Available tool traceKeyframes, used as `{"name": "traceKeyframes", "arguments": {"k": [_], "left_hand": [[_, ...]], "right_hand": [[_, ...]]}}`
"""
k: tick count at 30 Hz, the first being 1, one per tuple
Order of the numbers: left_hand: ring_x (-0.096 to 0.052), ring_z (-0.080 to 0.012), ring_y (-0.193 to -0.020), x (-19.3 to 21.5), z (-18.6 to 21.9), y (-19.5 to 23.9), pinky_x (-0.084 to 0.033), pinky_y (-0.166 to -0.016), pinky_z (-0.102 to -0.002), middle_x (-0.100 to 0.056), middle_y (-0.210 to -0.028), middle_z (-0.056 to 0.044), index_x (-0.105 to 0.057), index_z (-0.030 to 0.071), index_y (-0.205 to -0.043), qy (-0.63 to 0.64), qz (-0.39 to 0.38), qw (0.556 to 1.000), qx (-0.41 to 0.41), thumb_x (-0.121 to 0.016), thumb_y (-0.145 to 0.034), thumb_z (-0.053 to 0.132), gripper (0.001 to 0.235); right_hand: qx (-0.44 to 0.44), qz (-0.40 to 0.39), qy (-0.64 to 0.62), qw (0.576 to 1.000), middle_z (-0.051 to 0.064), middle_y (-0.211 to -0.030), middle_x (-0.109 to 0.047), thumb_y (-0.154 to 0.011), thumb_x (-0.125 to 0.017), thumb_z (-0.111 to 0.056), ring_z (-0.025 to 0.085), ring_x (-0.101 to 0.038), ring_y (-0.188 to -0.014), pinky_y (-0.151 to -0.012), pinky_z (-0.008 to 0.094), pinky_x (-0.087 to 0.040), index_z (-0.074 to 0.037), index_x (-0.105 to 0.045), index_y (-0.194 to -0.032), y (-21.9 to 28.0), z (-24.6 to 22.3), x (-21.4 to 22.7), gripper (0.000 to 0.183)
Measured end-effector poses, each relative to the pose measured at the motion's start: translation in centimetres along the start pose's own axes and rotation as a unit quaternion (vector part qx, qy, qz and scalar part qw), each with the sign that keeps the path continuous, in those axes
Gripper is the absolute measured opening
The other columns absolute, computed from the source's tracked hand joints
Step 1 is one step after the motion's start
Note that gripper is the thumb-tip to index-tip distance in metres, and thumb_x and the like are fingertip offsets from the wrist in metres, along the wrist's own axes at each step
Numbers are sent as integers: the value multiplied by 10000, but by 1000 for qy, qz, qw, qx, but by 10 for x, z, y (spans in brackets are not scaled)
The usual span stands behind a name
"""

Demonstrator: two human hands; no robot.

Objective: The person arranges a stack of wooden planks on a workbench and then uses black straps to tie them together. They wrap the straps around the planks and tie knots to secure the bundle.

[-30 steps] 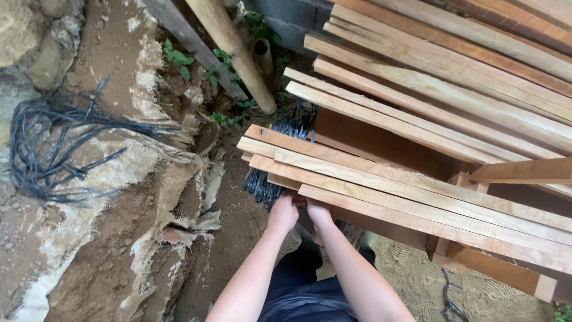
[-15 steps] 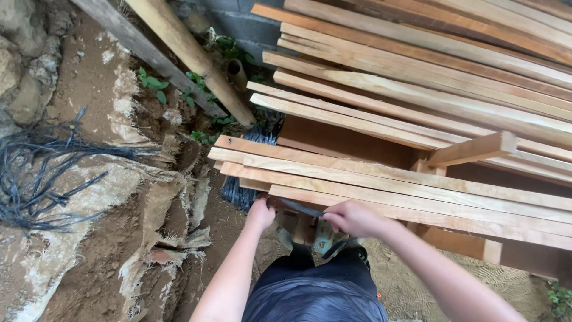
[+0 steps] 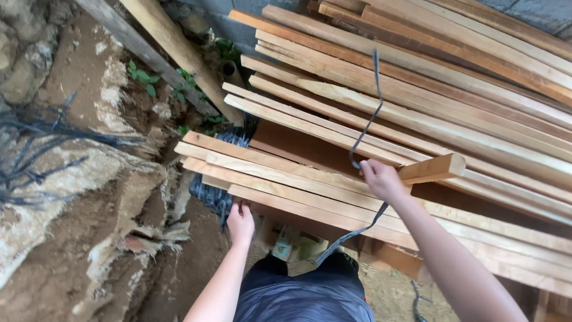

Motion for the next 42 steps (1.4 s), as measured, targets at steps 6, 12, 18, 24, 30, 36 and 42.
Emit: {"name": "traceKeyframes", "arguments": {"k": [6,12,18,24,30,36,42], "left_hand": [[-589,-321,-1294,-114,-7,96,-426,-1099,-411,-630,-1390,-236,-548,-19,-1339,150,9,981,121,-378,-1064,542,648],[-329,-257,-1508,-198,62,178,-281,-1209,-423,-277,-1675,-105,-163,124,-1629,483,4,850,212,-309,-960,700,895],[-376,-267,-1477,-246,85,188,-336,-1191,-439,-324,-1641,-102,-218,143,-1613,548,46,795,255,-440,-921,673,899],[-475,-280,-1422,-247,109,188,-419,-1138,-417,-412,-1598,-121,-272,134,-1592,576,123,765,260,-490,-936,604,835],[-380,-293,-1478,-251,90,189,-329,-1192,-456,-346,-1627,-123,-196,175,-1610,573,68,765,285,-350,-899,747,925],[-358,-330,-1478,-247,55,181,-261,-1174,-490,-407,-1619,-145,-318,75,-1601,642,104,681,336,-255,-868,867,1081],[-484,-303,-1389,-251,40,163,-414,-1122,-465,-521,-1489,-136,-432,81,-1520,641,11,688,340,-432,-931,676,837]], "right_hand": [[127,-61,133,981,144,-1055,-717,-866,-616,-608,309,-701,-962,-846,433,-566,-81,-663,-1125,-6,-11,6,589],[21,-153,180,972,157,-1284,-642,-942,-418,-671,367,-585,-1200,-986,640,-384,-141,-575,-1227,-18,-10,7,623],[62,-259,60,962,250,-1356,-644,-765,-504,-822,364,-642,-1264,-1074,439,-511,5,-539,-1367,-51,24,-26,1024],[35,-409,39,911,313,-1573,-390,-713,-543,-919,393,-391,-1481,-1201,432,-324,98,-391,-1519,-81,48,-65,1306],[25,-340,-25,940,205,-1535,-510,-946,-320,-742,332,-461,-1411,-1181,433,-328,-107,-487,-1519,-77,56,-58,872],[-128,-323,-45,937,206,-851,-601,-1075,-458,-432,310,-445,-825,-708,478,-391,-200,-695,-1419,-86,55,-51,478],[50,-268,-7,962,72,-821,-693,-997,-586,-379,190,-627,-770,-747,307,-510,-141,-706,-1214,-109,65,-65,343]]}}
Point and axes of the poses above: each hand's wrist, its own y-axis away from the middle knuckle, its own x-axis out of the back of the hand, z = x × y, the point moved 2 cm from there along -y, towards the middle knuckle
